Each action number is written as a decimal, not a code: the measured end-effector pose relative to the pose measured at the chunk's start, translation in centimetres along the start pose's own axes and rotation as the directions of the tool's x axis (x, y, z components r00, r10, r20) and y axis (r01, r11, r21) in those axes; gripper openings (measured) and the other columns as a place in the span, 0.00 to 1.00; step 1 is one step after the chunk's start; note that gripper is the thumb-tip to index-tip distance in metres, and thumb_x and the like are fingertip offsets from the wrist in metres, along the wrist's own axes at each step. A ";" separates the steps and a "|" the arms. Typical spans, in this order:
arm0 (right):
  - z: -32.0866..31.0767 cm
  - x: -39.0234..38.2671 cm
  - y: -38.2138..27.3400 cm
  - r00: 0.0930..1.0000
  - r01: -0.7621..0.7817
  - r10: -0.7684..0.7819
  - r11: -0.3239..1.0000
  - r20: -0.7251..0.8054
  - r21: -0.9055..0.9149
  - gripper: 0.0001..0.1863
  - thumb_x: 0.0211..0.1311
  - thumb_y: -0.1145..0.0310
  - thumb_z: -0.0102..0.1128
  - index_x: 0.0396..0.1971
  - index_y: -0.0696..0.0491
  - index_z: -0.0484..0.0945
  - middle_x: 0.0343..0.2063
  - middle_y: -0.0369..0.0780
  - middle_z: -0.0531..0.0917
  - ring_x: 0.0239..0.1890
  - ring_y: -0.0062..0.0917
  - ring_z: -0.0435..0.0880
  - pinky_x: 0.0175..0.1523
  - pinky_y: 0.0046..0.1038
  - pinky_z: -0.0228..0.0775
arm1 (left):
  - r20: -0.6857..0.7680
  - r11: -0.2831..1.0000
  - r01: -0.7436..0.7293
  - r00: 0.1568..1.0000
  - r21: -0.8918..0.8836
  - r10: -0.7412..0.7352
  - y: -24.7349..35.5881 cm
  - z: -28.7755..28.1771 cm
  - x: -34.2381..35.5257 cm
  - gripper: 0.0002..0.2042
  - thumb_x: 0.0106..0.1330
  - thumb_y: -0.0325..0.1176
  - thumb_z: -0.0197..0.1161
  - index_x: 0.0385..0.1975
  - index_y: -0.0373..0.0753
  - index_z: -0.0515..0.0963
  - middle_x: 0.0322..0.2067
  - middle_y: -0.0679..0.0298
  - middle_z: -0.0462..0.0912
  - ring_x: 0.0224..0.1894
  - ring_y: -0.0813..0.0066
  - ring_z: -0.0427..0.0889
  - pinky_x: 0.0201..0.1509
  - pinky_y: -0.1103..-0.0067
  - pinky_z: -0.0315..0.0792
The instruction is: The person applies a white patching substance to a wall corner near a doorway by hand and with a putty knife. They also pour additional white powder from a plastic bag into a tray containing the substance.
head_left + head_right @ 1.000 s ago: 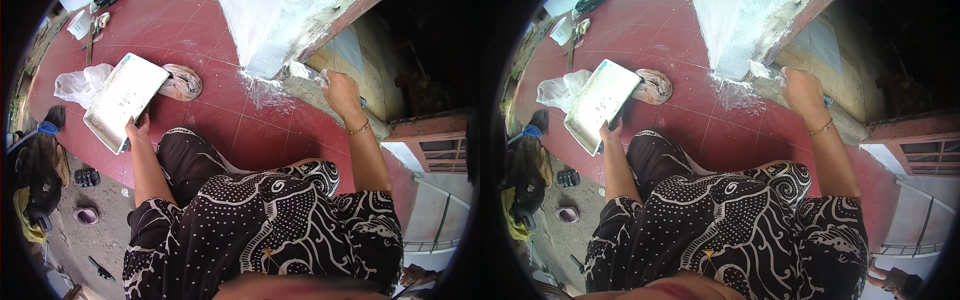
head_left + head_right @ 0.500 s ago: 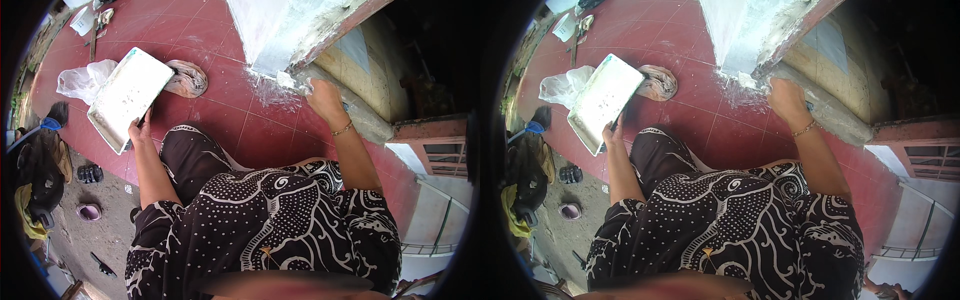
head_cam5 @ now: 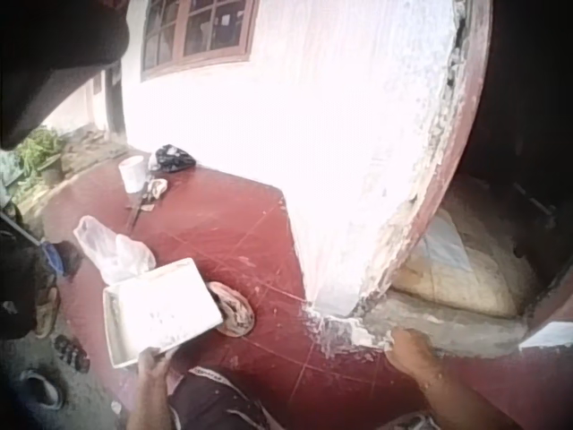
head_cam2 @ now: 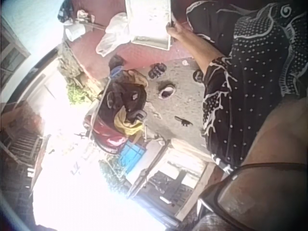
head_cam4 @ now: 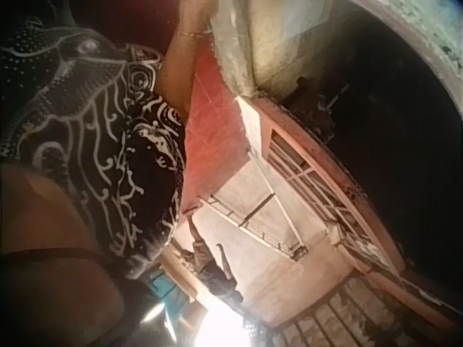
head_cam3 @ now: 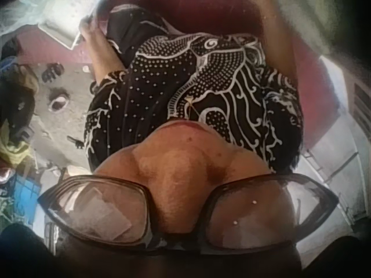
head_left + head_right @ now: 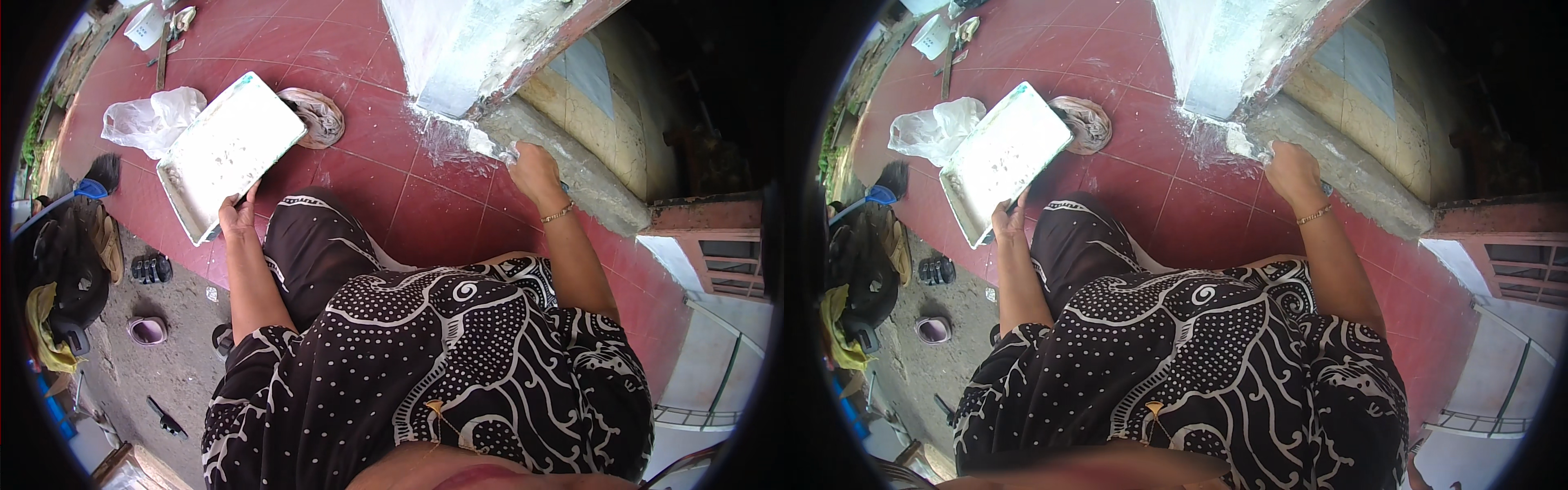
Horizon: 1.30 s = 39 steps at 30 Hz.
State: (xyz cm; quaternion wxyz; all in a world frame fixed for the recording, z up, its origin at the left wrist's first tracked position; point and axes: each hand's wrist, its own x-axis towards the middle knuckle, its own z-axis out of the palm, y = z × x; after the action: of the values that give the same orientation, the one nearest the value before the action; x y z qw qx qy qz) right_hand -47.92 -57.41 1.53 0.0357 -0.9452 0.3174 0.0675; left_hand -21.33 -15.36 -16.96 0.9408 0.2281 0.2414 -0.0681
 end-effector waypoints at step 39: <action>11.3 16.3 -30.1 0.946 0.311 -0.322 0.857 -0.046 0.411 0.13 0.49 0.70 0.48 0.33 0.57 0.79 0.37 0.48 0.79 0.41 0.37 0.78 0.46 0.35 0.70 | -0.021 -0.253 0.257 0.740 0.933 0.673 7.8 -0.8 -5.7 0.26 0.52 0.43 0.58 0.46 0.30 0.68 0.45 0.45 0.69 0.49 0.53 0.67 0.45 0.66 0.67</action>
State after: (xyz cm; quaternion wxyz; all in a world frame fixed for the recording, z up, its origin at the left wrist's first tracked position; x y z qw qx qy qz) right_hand -18.02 -41.86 -11.39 0.2489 -0.9545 0.1644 0.0037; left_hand -24.81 -7.96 -11.71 0.2645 0.9105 0.3162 0.0320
